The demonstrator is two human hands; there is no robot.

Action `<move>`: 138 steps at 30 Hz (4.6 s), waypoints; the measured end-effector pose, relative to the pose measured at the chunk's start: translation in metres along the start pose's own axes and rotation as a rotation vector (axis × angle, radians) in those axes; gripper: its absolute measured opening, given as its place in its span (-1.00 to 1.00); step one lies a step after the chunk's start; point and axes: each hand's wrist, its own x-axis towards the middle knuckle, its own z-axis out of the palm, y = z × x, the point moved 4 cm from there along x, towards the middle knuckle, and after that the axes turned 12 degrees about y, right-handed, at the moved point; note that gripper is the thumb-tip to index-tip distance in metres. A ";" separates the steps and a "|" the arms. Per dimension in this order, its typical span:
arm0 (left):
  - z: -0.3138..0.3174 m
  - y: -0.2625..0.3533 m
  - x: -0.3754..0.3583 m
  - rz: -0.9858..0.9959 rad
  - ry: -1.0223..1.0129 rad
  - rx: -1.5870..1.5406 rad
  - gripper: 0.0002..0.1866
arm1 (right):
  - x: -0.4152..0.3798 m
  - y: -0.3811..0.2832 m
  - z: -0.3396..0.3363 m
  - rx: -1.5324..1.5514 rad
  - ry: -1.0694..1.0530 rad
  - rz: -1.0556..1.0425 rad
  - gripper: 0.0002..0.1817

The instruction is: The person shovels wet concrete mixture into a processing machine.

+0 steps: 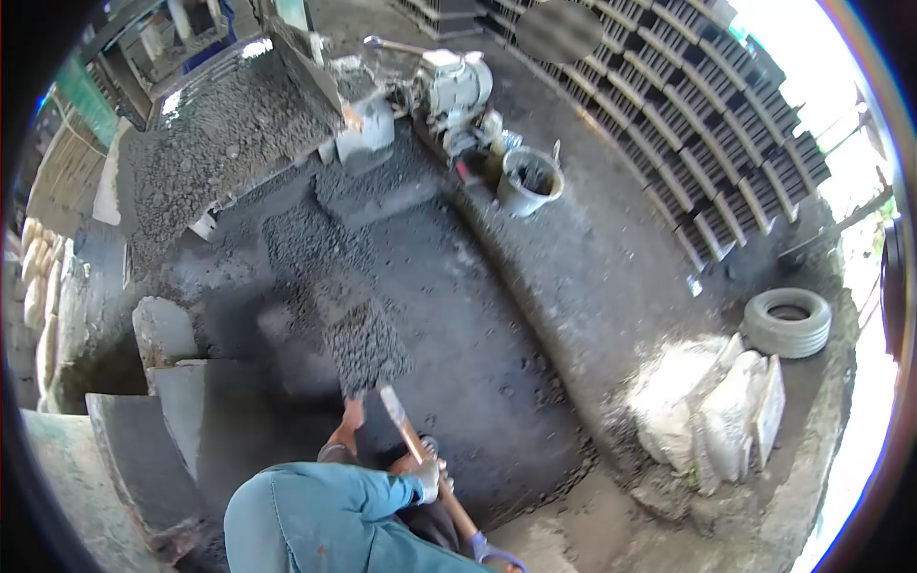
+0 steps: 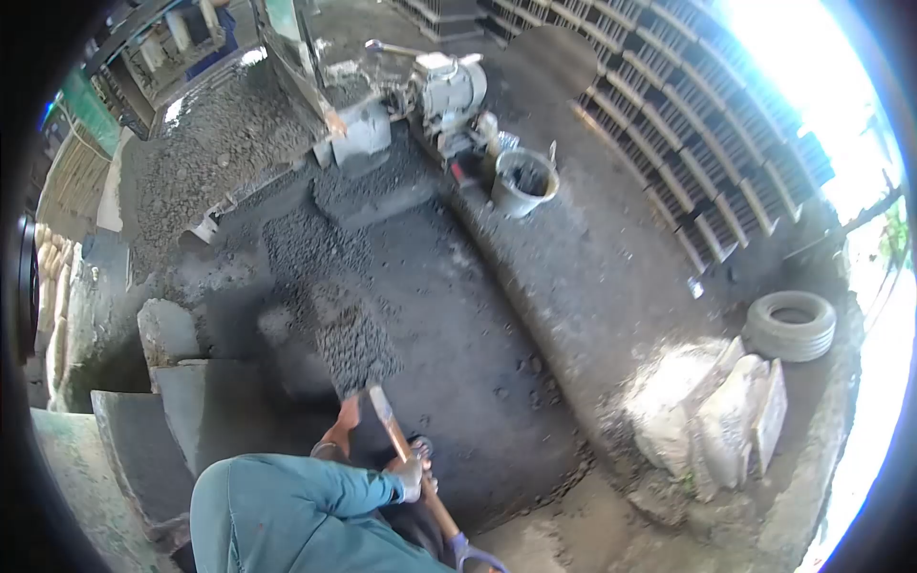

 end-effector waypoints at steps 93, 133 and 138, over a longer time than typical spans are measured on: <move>-0.399 0.416 0.166 0.051 0.327 0.260 -0.34 | 0.032 0.304 0.494 0.167 -0.406 0.281 -0.87; 0.036 0.347 -0.461 0.611 -1.003 -0.293 -0.81 | -0.236 -0.256 0.062 0.417 -0.657 -0.986 -0.52; -0.028 0.488 -0.551 0.800 -0.828 -0.451 -0.83 | -0.407 -0.288 0.174 -0.052 -0.399 -2.069 -0.57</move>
